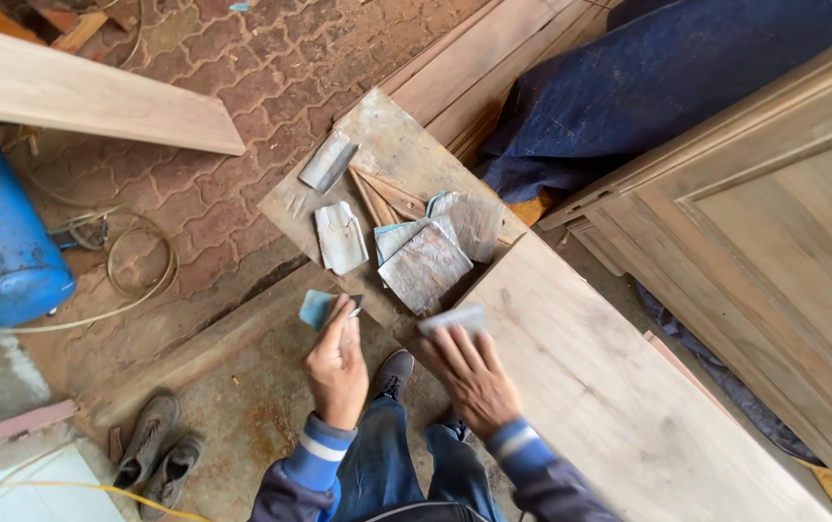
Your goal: Sand a long wooden board using manual sandpaper and an orbital power sander.
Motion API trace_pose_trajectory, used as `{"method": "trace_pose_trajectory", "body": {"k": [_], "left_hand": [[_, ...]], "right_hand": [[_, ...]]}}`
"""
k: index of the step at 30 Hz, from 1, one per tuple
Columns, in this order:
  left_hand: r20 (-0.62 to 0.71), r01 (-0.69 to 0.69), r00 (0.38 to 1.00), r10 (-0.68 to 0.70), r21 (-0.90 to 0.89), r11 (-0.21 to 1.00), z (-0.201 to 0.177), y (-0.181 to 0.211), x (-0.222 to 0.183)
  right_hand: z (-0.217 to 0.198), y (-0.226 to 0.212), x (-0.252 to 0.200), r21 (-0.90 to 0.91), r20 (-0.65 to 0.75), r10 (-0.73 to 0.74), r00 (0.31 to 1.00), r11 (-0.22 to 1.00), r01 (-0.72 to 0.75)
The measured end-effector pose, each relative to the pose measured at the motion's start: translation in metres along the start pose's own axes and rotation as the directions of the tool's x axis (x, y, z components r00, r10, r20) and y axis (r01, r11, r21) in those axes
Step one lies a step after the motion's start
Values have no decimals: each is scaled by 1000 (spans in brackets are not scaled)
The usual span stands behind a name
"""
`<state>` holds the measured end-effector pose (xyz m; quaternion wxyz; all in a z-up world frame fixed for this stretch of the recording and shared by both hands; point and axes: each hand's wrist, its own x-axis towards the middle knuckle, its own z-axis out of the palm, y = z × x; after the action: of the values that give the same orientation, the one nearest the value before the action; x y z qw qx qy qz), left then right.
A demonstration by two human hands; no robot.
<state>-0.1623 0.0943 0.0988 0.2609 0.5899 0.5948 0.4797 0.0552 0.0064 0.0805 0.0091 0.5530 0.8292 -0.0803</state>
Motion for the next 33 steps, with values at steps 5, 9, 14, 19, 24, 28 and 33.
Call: {"method": "trace_pose_trajectory", "body": {"k": [5, 9, 14, 19, 24, 28, 33], "left_hand": [[130, -34, 990, 44, -76, 997, 21, 41, 25], [134, -88, 986, 103, -115, 989, 15, 38, 36], [195, 21, 981, -3, -90, 996, 28, 28, 21], [265, 32, 964, 2, -124, 992, 37, 49, 24], [195, -85, 974, 111, -139, 987, 22, 24, 34], [202, 2, 979, 10, -61, 998, 22, 22, 24], [243, 35, 970, -11, -95, 995, 27, 37, 19]], "right_hand": [[-8, 6, -30, -141, 303, 258, 917, 964, -224], [28, 21, -105, 79, -64, 300, 952, 952, -295], [-6, 24, 17, 158, -89, 339, 937, 933, -322], [1, 35, -1, 272, -124, 349, 929, 912, -306], [17, 32, -55, 218, -107, 406, 908, 900, -377], [4, 41, 15, 210, -200, 305, 931, 942, -263], [2, 47, -22, 250, -172, 311, 935, 932, -264]]}}
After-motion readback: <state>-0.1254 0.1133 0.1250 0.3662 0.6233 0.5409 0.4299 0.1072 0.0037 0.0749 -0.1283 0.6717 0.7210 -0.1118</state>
